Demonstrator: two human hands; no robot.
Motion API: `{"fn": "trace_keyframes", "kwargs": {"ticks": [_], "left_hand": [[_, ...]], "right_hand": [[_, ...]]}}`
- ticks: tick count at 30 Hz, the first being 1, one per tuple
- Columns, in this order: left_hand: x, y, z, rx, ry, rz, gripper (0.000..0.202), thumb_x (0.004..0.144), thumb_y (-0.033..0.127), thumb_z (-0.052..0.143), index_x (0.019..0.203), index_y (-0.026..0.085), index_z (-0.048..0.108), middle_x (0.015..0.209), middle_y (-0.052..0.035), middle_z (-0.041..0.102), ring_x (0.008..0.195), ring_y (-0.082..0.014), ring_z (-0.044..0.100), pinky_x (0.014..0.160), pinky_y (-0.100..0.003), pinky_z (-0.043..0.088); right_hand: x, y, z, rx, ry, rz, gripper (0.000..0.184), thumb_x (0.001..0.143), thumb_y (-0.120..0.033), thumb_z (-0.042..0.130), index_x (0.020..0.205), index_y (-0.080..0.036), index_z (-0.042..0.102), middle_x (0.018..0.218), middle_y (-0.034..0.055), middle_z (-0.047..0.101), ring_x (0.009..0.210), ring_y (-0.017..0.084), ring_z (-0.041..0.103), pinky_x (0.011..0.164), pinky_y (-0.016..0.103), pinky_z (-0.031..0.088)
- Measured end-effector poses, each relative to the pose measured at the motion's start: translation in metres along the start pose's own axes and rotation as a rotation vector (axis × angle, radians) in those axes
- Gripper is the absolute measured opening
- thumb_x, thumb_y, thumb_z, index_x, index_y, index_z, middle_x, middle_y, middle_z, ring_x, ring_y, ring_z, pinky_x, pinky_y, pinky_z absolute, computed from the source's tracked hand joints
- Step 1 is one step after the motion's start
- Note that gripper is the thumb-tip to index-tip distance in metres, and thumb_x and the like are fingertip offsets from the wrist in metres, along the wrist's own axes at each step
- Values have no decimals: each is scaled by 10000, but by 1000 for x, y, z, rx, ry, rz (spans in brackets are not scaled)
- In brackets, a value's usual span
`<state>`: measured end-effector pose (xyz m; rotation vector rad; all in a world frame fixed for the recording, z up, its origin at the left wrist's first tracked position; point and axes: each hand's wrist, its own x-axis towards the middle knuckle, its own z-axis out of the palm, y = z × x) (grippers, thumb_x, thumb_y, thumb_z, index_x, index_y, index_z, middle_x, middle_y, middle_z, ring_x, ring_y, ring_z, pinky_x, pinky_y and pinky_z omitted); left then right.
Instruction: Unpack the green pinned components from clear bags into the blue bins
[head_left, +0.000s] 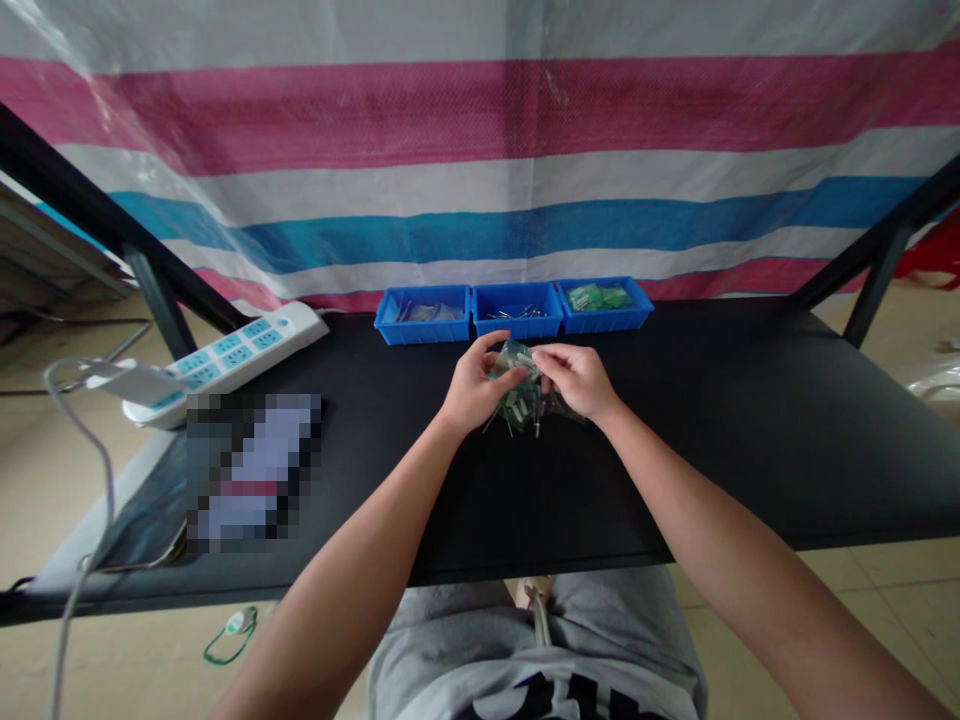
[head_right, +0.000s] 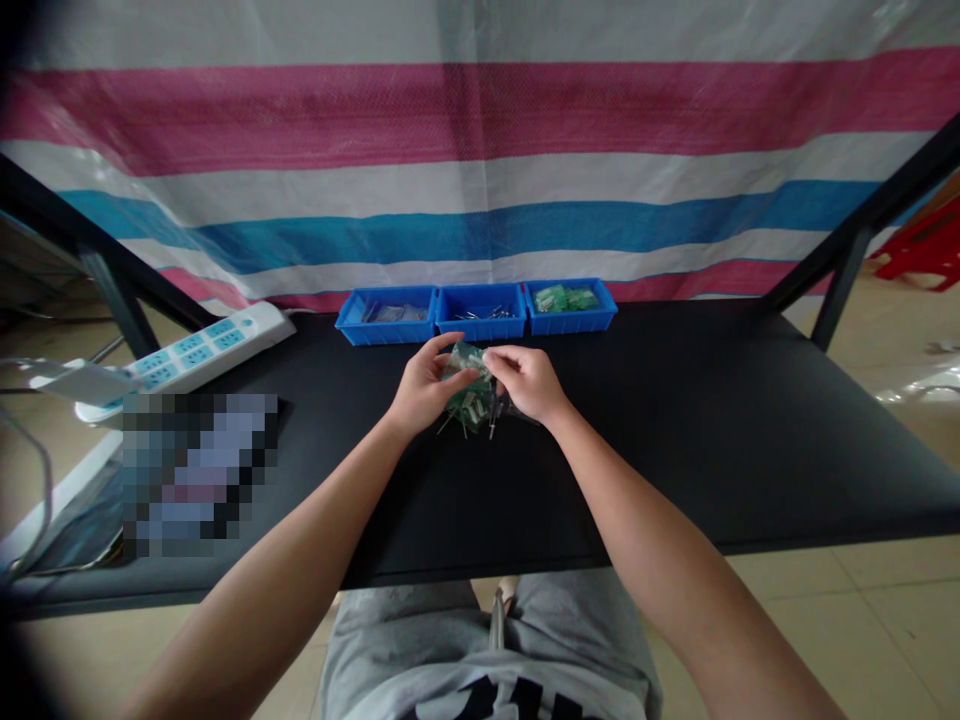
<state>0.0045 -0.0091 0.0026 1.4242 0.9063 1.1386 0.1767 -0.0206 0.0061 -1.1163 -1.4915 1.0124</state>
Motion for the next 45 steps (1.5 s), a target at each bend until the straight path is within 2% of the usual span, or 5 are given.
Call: {"fn": "trace_keyframes", "kwargs": {"ticks": [4,18,30,35,45], "left_hand": [[2,0,0,-26,25,-17,670,630,323,773,1210,139,493,771,2,641,654,-118,594,625,-242,480],[-1,-3,-4,152,96,151,653,717,409,726,1274,158,495,950,-60,676,864,-176,624,772,-304,464],[2,-5,-7,382,180,122,424,775,345,623,1160,184,546,955,-48,694,872,-183,629,732,-305,466],[0,-1,-7,446,137,143,359,805,284,579,1149,187,540,874,-22,708,804,-166,640,718,-297,460],[-2,1,-7,520,104,170,359,812,254,573,1159,169,543,840,-25,710,764,-163,645,705,-288,474]], "right_hand": [[-2,-1,-1,160,-33,-69,445,698,-425,737,1071,-190,671,909,62,718,683,158,622,623,302,496],[2,3,-16,122,49,-92,248,705,-310,662,901,-179,738,655,17,685,545,141,558,521,285,427],[43,59,-90,-30,436,-147,799,641,-324,623,1413,-263,429,1486,82,437,1348,313,410,1020,474,389],[40,66,-94,-312,401,-22,930,669,-386,678,1488,-210,274,1506,185,366,1290,336,456,973,490,415],[33,51,-89,-950,552,-177,562,744,-325,583,1274,-153,508,1348,212,443,1265,370,403,1024,575,309]]}}
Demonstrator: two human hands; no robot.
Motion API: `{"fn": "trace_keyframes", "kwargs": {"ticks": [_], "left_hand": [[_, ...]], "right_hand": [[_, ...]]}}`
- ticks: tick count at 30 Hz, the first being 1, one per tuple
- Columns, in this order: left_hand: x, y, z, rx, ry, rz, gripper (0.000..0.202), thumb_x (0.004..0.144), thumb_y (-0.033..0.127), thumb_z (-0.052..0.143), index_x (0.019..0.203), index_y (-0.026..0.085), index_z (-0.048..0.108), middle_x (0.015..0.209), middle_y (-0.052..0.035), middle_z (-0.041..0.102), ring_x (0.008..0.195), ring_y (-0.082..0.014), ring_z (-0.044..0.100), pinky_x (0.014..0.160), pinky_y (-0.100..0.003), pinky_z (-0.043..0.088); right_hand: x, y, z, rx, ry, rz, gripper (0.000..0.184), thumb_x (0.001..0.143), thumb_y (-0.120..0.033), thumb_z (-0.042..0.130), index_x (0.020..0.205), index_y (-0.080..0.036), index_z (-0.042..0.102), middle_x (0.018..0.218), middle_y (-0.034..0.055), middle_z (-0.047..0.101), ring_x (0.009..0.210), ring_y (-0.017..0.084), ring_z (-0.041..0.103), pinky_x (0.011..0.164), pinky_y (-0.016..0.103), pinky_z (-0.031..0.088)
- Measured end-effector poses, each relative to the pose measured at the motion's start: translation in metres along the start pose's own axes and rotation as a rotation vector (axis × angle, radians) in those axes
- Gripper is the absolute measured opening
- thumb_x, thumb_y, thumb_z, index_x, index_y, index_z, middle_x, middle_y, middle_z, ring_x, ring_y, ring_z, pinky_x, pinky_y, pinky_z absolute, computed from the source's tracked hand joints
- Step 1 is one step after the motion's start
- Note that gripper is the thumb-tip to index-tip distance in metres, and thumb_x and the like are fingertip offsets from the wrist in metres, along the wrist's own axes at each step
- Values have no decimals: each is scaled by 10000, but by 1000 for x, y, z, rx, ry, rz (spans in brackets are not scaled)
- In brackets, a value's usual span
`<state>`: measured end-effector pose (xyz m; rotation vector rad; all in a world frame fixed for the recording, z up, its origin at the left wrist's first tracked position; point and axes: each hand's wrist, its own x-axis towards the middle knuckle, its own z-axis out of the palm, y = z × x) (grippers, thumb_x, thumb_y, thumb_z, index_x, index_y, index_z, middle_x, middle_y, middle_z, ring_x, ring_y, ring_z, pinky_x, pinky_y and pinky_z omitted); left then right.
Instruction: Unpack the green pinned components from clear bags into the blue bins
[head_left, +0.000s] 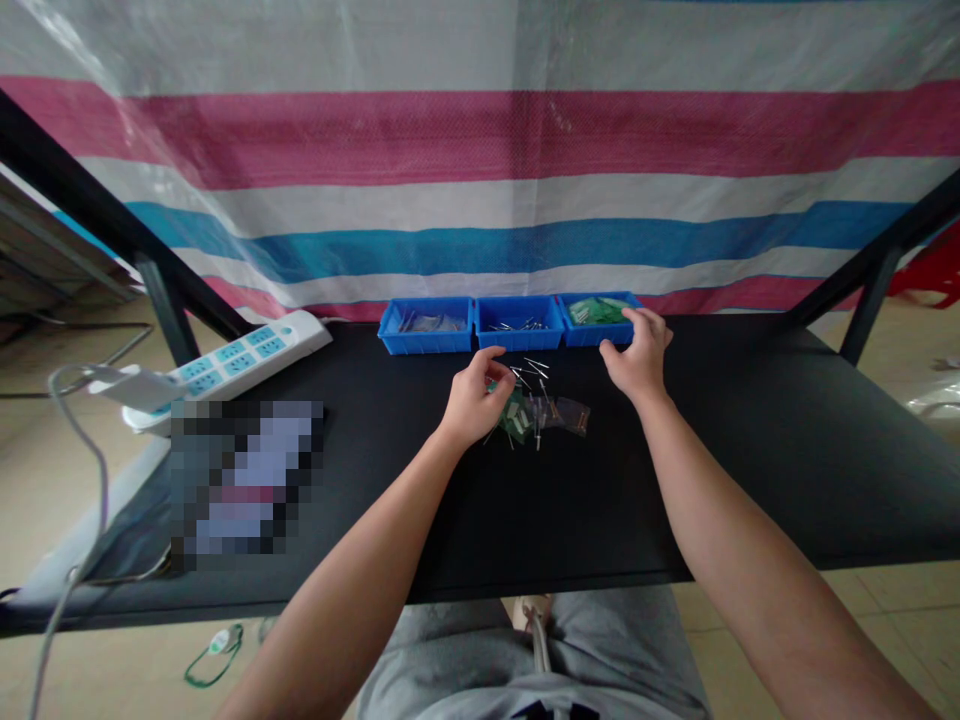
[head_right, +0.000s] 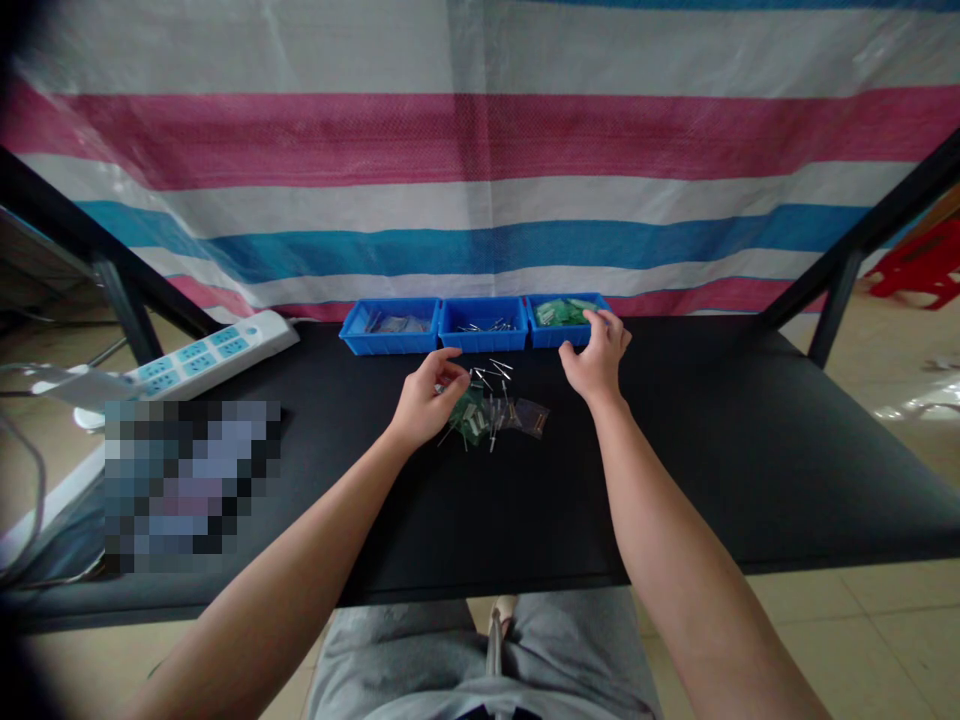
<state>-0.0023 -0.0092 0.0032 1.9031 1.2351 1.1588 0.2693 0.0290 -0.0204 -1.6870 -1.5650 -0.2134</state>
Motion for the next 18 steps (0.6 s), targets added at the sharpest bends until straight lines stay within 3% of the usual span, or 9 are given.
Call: {"fn": "trace_keyframes", "kwargs": {"ticks": [4,7,10,14,18], "left_hand": [[0,0,0,18,-21,5,357,810,248,570,1158,172,545,849,-29,707,766,-163,640,687,-278,473],[0,0,0,49,-11,13,353,810,244,565,1155,173,552,876,-41,705,800,-177,640,721,-297,486],[1,-2,-1,95,24,37,330,801,208,557,1130,187,574,926,-49,704,870,-194,638,831,-343,492],[4,-9,-1,122,87,22,349,771,123,519,1104,187,602,963,-61,699,912,-200,634,885,-367,490],[6,-15,-1,161,118,15,376,731,60,488,1056,182,632,965,-66,694,907,-197,632,876,-367,503]], "right_hand": [[-2,1,-2,-59,-106,59,748,738,-393,603,1417,-188,364,1513,184,320,1293,419,313,966,634,325],[-4,1,-1,-67,-192,47,770,739,-450,608,1428,-218,354,1535,159,322,1290,433,286,941,685,308],[-5,-3,-2,-44,-171,37,737,745,-438,602,1413,-219,381,1533,159,333,1295,428,290,940,691,309],[-7,-18,-7,27,-71,-7,612,754,-333,587,1334,-162,491,1429,179,463,1277,384,376,1000,598,334],[-15,-45,-9,190,-88,-165,322,777,-250,558,1074,-175,657,1120,143,662,1100,310,550,995,487,389]]}}
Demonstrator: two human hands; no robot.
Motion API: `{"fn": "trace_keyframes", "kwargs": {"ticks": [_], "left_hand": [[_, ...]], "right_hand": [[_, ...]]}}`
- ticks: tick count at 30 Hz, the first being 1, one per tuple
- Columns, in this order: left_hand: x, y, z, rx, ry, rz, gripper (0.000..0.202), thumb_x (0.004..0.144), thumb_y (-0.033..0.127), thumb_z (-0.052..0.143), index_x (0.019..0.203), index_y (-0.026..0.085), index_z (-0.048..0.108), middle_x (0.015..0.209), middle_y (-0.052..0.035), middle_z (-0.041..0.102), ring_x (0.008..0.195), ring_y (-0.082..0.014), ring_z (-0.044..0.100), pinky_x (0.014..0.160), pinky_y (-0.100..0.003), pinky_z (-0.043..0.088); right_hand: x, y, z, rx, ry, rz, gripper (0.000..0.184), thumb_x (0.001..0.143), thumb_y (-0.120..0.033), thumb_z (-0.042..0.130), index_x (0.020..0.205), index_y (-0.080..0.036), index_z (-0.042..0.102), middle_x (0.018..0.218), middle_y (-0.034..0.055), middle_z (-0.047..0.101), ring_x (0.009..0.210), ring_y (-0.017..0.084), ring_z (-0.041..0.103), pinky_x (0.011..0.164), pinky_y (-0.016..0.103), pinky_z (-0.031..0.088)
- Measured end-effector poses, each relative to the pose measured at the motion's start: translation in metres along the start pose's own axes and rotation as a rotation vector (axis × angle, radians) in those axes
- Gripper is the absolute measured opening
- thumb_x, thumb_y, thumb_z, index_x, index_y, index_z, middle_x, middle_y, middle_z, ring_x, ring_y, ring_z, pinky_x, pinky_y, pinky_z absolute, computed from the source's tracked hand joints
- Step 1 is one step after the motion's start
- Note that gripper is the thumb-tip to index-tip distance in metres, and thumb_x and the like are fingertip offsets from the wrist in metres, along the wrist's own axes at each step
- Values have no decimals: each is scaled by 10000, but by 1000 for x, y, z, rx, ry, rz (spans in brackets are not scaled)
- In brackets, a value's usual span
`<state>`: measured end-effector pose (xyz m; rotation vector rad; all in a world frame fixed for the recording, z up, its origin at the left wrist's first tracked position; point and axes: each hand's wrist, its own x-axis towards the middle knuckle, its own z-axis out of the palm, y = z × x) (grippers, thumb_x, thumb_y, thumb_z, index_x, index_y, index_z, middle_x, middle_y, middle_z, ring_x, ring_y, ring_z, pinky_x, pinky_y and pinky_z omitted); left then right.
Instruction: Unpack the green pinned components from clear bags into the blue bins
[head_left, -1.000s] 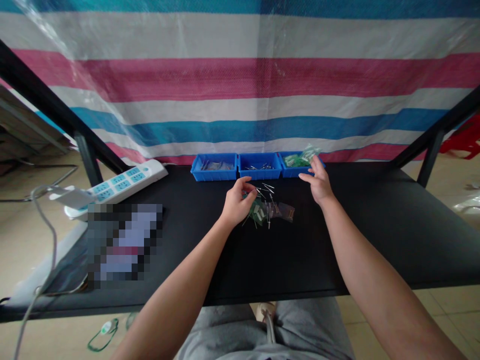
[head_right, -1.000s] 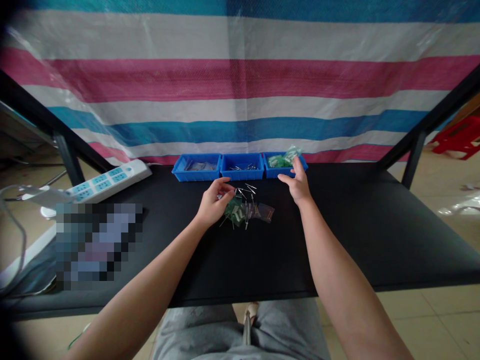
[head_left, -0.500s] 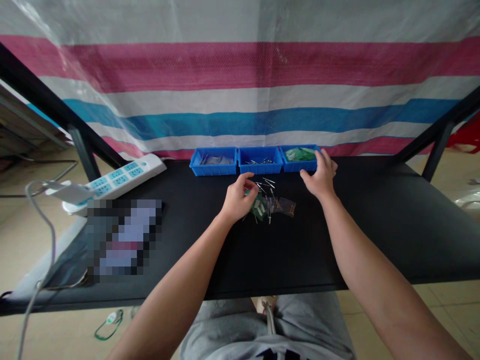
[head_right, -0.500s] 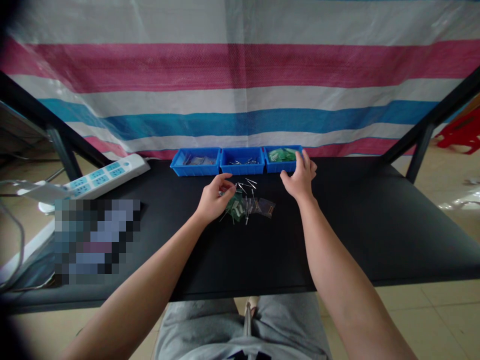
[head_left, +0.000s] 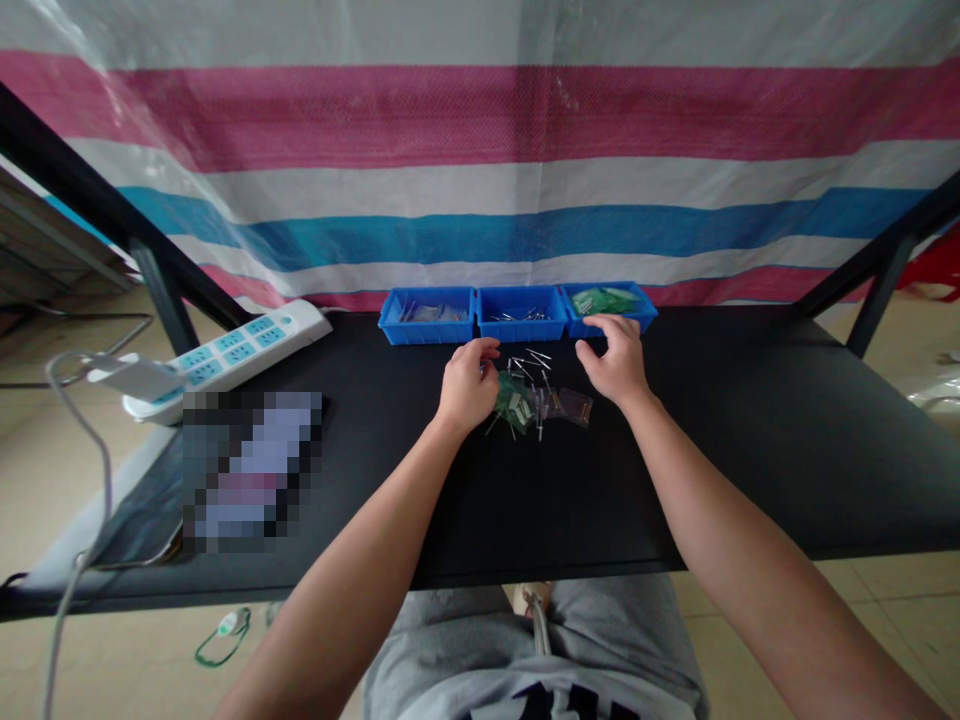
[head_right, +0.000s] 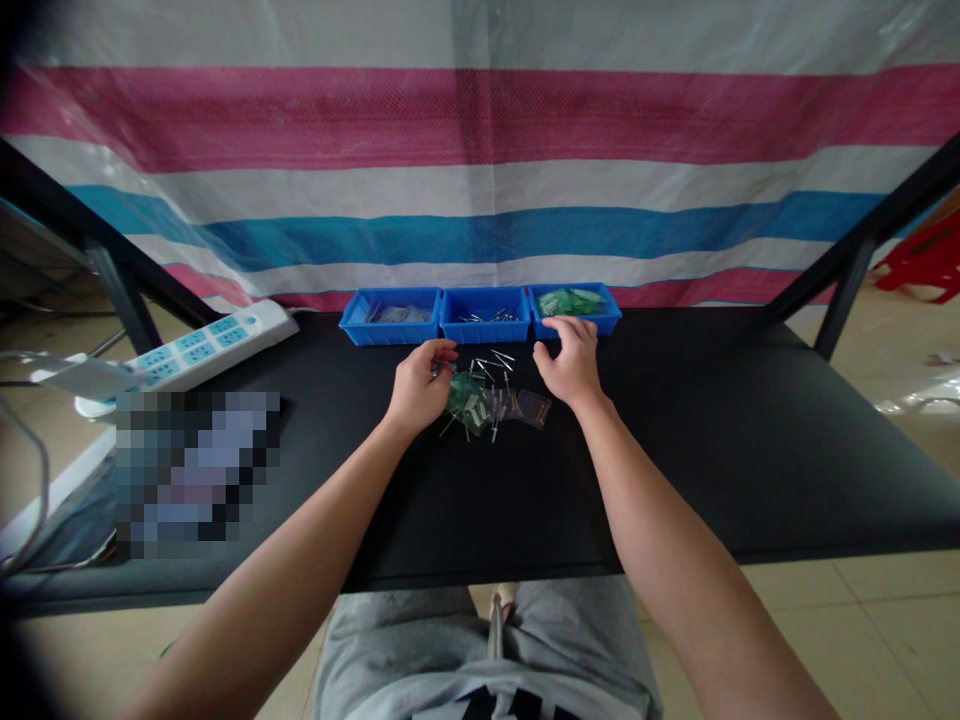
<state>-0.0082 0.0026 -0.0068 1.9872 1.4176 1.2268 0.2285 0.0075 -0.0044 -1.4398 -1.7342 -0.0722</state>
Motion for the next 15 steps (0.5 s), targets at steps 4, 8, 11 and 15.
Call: {"fn": "trace_keyframes", "kwargs": {"ticks": [4,8,11,15], "left_hand": [[1,-1,-1,81,-14,22,338,717,44,473,965,175,663,948,-68,691,911,-205,627,860,-357,509],[2,-2,-3,128,-35,32,357,716,25,443,954,156,674,952,-82,691,922,-215,626,863,-356,505],[2,-3,-2,144,-53,38,360,724,22,436,955,155,678,960,-84,695,936,-221,626,873,-360,499],[2,-4,0,168,-75,44,346,730,32,449,941,169,687,970,-77,699,953,-229,622,891,-368,494]], "right_hand": [[-8,-27,7,156,-160,-92,124,789,-208,559,812,-201,681,841,76,701,855,247,608,840,403,465],[-14,-38,10,237,-268,-168,81,774,-187,597,789,-194,677,820,65,698,816,222,604,786,365,468],[-15,-35,11,223,-304,-190,80,765,-176,615,809,-190,680,840,66,691,838,223,597,797,364,463],[-13,-30,13,118,-305,-124,81,775,-184,607,736,-188,677,744,56,642,763,205,568,726,334,444]]}}
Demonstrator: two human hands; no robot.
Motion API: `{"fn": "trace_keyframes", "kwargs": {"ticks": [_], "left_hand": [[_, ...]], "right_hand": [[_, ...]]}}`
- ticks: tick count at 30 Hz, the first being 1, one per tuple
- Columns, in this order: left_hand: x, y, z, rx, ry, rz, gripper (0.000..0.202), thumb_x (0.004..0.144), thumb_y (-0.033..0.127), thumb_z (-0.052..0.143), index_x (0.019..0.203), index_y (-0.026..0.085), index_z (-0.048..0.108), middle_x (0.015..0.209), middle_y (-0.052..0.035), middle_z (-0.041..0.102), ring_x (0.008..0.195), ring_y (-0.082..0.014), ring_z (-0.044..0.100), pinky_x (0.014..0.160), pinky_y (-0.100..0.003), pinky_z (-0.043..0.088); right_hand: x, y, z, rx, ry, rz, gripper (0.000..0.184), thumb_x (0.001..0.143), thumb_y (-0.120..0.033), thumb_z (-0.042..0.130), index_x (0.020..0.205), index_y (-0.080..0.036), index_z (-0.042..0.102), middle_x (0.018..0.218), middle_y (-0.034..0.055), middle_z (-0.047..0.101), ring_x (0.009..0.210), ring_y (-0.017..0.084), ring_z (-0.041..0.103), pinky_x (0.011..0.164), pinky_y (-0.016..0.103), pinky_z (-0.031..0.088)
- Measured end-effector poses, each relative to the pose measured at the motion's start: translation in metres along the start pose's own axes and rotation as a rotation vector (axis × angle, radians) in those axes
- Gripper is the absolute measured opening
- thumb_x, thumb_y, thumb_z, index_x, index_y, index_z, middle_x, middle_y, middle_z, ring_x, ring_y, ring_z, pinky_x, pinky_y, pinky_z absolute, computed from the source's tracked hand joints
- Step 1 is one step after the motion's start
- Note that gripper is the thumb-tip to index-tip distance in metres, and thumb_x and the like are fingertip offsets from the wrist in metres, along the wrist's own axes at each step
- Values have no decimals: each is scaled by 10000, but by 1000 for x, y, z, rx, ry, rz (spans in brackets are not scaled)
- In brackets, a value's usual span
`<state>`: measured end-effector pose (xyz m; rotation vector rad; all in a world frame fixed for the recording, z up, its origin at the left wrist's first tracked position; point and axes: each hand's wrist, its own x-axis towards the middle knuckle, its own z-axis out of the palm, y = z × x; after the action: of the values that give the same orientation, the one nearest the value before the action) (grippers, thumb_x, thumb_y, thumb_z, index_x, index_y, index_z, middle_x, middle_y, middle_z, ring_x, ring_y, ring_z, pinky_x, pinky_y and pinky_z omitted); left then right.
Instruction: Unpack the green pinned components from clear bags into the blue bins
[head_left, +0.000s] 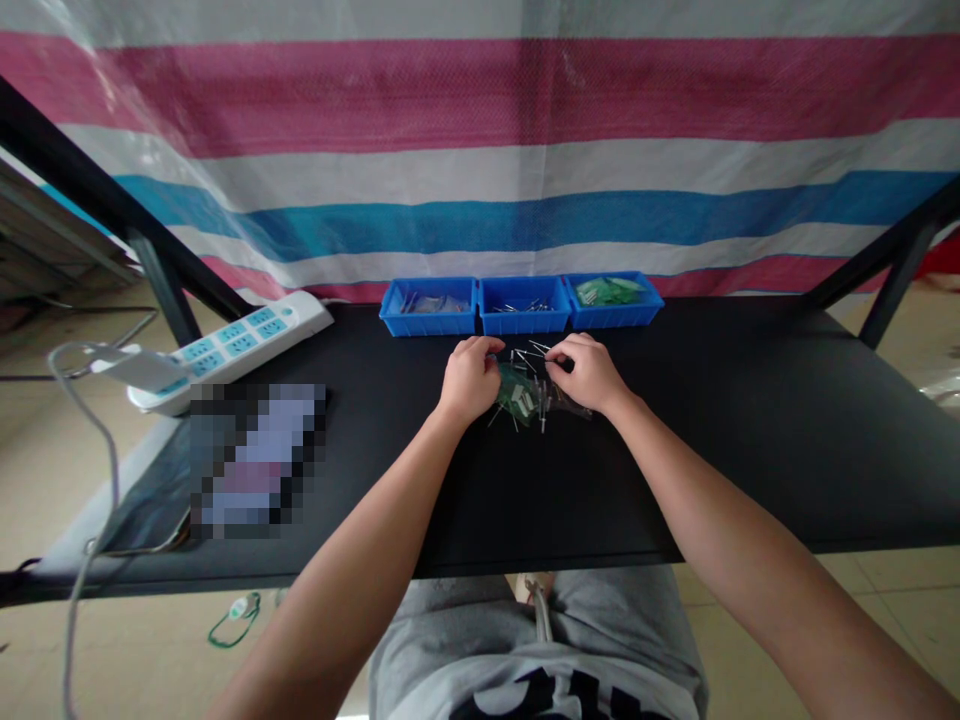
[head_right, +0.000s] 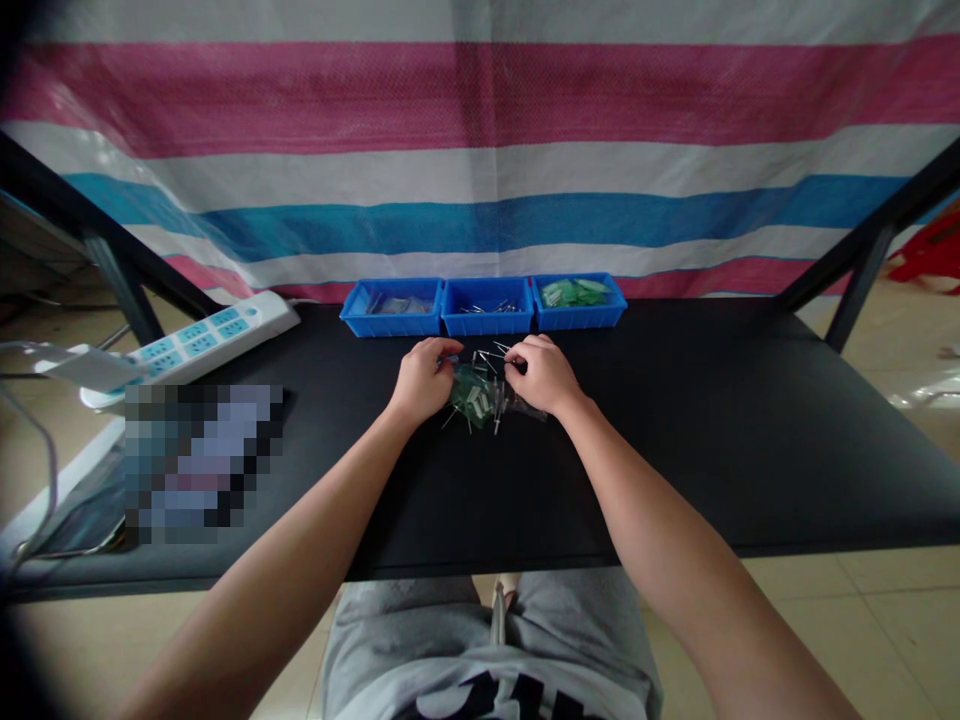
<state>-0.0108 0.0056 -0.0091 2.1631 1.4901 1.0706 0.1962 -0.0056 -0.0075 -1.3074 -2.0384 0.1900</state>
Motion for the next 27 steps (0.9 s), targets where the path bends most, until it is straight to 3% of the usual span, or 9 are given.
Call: {"fn": "trace_keyframes", "kwargs": {"ticks": [7,18,23,27], "left_hand": [[0,-1,4,17,2,4,273,760,97,505,926,191,700,990,-80,696,972,-253,617,900,-391,487],[0,5,1,17,-23,-17,234,761,117,539,920,181,697,1000,-83,691,984,-253,612,909,-376,470],[-1,13,-3,-72,8,36,191,861,220,515,927,179,690,977,-73,702,960,-222,616,879,-334,452],[-4,22,-6,-45,-70,129,288,938,342,451,866,179,678,875,-58,700,875,-195,613,807,-319,419]], "right_hand": [[1,1,0,-131,-95,93,215,755,-316,682,587,-197,619,614,22,566,614,164,495,601,302,360],[0,-3,3,-163,-166,94,188,842,-240,592,663,-193,624,731,64,629,729,203,564,673,322,397],[0,-9,-1,-59,-96,1,167,892,-225,529,738,-192,584,816,77,621,807,208,567,725,316,412],[-1,-19,-2,21,-135,-67,134,908,-224,502,792,-195,563,822,68,629,766,193,577,699,294,406]]}}
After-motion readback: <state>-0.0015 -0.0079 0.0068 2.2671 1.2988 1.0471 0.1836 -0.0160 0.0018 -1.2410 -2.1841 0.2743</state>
